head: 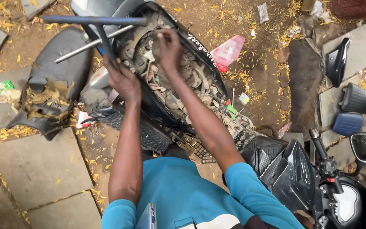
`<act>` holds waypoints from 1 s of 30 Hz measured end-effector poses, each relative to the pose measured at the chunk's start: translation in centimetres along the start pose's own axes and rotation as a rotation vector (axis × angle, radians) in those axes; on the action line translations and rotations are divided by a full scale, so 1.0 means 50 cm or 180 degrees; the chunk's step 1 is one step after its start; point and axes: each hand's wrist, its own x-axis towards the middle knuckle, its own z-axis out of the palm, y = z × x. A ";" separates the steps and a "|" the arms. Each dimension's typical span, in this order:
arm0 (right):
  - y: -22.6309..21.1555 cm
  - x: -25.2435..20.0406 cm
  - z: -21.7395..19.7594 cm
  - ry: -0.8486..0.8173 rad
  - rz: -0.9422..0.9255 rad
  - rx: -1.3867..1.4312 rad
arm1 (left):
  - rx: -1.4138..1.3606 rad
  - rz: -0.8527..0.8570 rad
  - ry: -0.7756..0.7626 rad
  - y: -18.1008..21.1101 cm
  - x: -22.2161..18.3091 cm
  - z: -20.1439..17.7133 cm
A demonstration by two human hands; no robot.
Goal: Cleaning and repairing internal components of a motorcycle using tools.
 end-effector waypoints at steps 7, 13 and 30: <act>0.083 -0.042 -0.142 -0.0054 0.0174 0.1096 | -0.0084 0.0105 0.0104 0.005 -0.001 -0.001; 0.098 -0.092 -0.157 -0.0682 0.0092 -0.0697 | -0.0060 0.0153 0.0084 -0.005 -0.004 0.008; 0.029 -0.031 0.028 -0.0575 -0.2637 -0.1399 | -0.0014 0.0050 -0.0004 -0.005 0.002 0.003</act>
